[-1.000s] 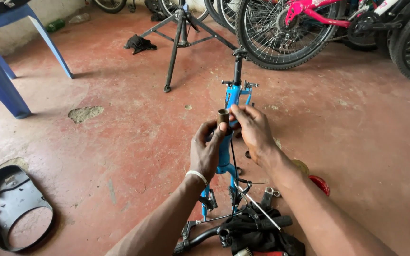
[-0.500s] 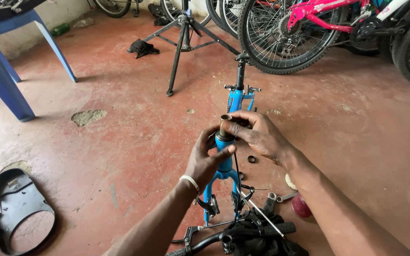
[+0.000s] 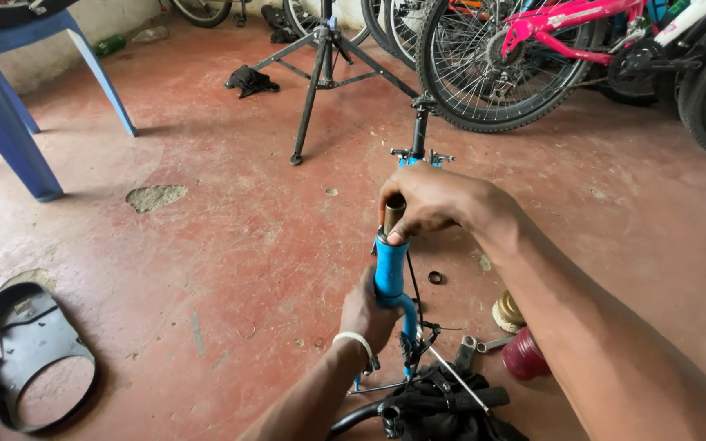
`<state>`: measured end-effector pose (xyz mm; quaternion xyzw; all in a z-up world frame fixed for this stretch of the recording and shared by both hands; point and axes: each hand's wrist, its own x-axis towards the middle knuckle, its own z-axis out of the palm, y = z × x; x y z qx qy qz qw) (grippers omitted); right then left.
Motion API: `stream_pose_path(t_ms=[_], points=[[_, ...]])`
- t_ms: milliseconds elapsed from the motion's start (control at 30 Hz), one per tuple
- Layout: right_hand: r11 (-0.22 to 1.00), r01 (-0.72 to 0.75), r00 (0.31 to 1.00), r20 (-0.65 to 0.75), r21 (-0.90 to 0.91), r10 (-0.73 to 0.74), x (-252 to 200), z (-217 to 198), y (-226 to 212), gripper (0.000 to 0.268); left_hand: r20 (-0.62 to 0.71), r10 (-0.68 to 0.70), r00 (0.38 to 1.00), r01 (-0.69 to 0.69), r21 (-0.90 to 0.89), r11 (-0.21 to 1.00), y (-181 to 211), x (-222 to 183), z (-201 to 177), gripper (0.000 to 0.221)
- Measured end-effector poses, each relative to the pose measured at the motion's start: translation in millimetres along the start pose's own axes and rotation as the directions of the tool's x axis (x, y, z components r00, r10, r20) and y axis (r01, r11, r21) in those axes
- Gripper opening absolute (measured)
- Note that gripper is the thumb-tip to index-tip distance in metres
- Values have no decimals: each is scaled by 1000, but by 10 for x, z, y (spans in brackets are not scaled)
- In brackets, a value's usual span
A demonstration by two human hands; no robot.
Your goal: Reassembling a bicycle by applying grease to the front fork and installing it into the frame's head tube.
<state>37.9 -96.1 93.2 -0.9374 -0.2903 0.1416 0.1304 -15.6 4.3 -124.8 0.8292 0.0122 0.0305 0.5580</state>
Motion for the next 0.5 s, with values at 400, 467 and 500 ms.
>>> stream_pose_path(t_ms=[400,467,500], points=[[991,-101,982,152,-91,114,280,100,151,15,45,-215,976,212,58,975,108,-78,67,52],[985,-115,980,146,-127,133,260,98,114,13,25,-251,968,249,43,967,224,-109,93,52],[978,-130,979,135,-162,152,275,89,88,13,5,-282,959,282,30,959,280,-104,83,52]])
